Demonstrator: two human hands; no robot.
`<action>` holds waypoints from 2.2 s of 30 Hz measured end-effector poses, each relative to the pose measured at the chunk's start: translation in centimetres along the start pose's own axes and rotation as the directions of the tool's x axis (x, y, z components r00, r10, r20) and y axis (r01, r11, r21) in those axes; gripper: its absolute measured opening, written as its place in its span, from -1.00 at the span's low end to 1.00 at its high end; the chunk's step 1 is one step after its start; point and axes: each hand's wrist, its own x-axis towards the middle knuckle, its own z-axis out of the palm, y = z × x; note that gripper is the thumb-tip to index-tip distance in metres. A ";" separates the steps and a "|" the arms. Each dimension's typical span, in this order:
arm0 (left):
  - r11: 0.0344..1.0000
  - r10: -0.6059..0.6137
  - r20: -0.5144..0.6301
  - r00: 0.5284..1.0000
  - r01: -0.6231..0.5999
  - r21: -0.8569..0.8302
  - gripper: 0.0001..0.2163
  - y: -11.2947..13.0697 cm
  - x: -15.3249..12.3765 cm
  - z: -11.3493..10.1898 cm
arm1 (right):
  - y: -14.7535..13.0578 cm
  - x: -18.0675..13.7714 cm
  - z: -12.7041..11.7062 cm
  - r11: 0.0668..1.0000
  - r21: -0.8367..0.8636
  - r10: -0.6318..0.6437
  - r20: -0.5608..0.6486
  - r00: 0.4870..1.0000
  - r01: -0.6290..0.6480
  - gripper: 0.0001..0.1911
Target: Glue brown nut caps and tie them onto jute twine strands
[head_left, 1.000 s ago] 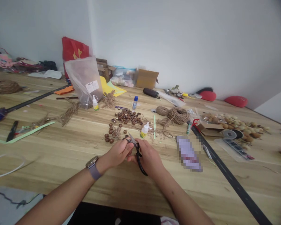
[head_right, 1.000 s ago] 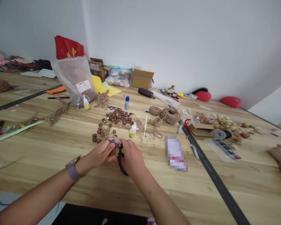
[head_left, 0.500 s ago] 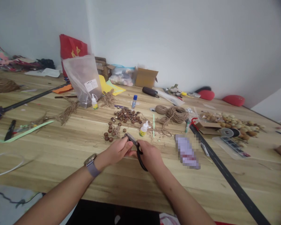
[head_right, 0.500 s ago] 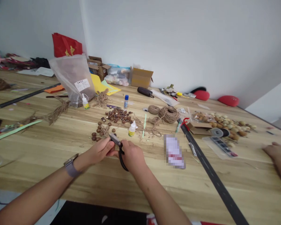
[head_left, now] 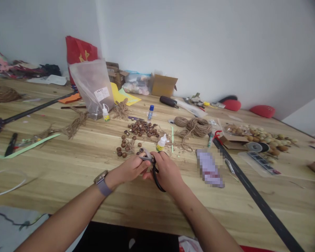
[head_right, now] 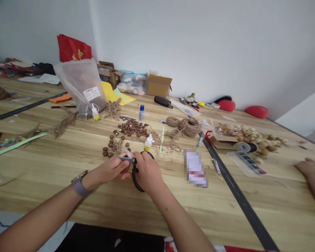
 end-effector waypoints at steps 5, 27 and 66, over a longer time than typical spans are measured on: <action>0.999 0.036 0.026 0.999 -0.036 -0.006 -0.61 0.4 -0.1 -0.5 | 0.1 0.0 -0.2 1.000 0.022 0.007 0.063 0.998 -0.009 -0.63; 0.964 -0.168 0.092 0.981 0.183 -0.194 -0.87 0.6 -0.3 -0.7 | -0.1 0.1 0.0 0.998 -0.064 -0.020 0.033 0.999 0.022 -0.55; 0.934 -0.186 0.040 0.982 0.189 -0.304 -0.80 -0.2 0.0 0.3 | -0.1 0.2 -0.1 0.997 -0.061 0.040 0.041 0.998 -0.038 -0.60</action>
